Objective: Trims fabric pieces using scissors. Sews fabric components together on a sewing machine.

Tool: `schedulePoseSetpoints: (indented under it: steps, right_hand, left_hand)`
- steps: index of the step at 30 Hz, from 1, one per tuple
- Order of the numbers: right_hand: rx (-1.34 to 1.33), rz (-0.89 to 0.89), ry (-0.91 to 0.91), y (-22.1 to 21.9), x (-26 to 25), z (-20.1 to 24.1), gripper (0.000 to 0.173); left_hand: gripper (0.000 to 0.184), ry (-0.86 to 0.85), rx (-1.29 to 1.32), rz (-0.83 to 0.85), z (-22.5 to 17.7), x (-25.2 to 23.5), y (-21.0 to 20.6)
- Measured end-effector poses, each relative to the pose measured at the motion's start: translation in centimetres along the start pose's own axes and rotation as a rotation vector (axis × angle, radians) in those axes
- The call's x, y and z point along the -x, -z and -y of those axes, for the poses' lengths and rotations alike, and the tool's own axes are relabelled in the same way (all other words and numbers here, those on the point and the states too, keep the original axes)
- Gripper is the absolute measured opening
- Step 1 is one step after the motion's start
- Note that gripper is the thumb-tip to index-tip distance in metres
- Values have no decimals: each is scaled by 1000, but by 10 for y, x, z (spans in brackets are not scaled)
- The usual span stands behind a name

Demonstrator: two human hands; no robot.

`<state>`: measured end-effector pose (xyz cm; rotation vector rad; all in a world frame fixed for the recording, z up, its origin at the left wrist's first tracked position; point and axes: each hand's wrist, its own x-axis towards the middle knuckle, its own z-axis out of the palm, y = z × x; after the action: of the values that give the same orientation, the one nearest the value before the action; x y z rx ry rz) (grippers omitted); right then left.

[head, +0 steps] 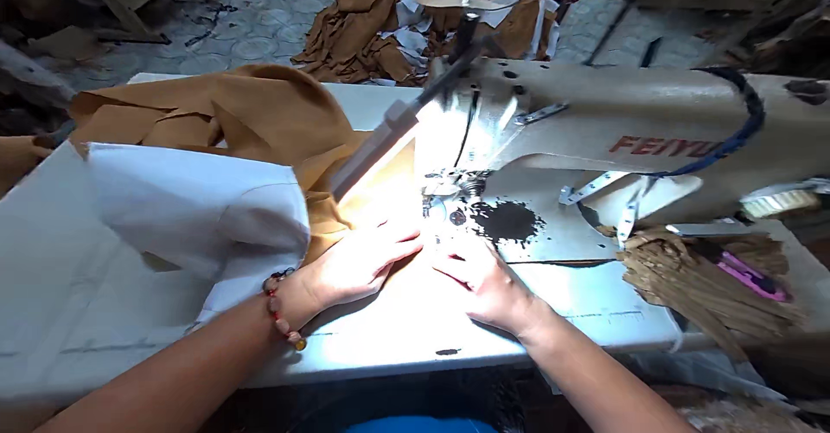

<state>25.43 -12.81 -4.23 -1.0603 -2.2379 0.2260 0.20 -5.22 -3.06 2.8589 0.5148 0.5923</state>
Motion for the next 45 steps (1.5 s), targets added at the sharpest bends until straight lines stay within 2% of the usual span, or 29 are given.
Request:
schedulePoseSetpoints:
  steps: [3,6,9,11,14,16,17,19,20,25,29,31,35,37,41,45]
  right_hand:
    - [60,-29,-29,1,1,2,25]
    - [158,-338,-108,9,6,4,14]
    - [237,-751,-370,36,10,2,15]
    - [204,-843,-601,56,18,-8,29]
    - [11,-863,-812,77,14,-25,52]
    - [-170,-852,-839,82,9,-35,56]
    - [-265,-849,-844,83,5,-37,48]
    - [-431,-836,-855,83,-3,-30,21]
    - [-493,-814,-855,81,-4,-24,17]
    - [-696,-787,-853,57,-2,9,15]
    - [-783,-762,-841,34,1,28,11]
    - [-810,-737,-833,23,1,35,9]
    - [-781,-757,-739,8,4,35,4]
    - [-739,-722,-707,7,4,36,4]
    - [-643,-691,-713,5,5,36,23]
    - [-704,-803,-710,5,6,34,17]
  left_hand:
    - [46,-20,-1,-39,8,-2,-2]
    - [48,1,4,-13,11,-3,-2]
    - [49,41,-45,16,3,-5,2]
    - [45,40,-110,7,-8,-8,3]
    - [37,8,-142,-11,-29,-11,2]
    - [35,-4,-124,-69,-44,-11,-1]
    - [36,12,-103,-88,-51,-12,-3]
    - [35,51,-15,-115,-65,-13,-7]
    - [33,65,30,-148,-70,-15,-10]
    - [34,242,255,-241,-88,-38,-20]
    - [65,485,527,-147,-95,-68,-18]
    - [69,544,682,-131,-93,-77,-20]
    - [30,616,840,-173,-90,-73,-20]
    - [17,653,879,-220,-88,-69,-20]
    - [17,715,801,-228,-92,-67,-17]
    - [14,712,712,-225,-96,-65,-14]
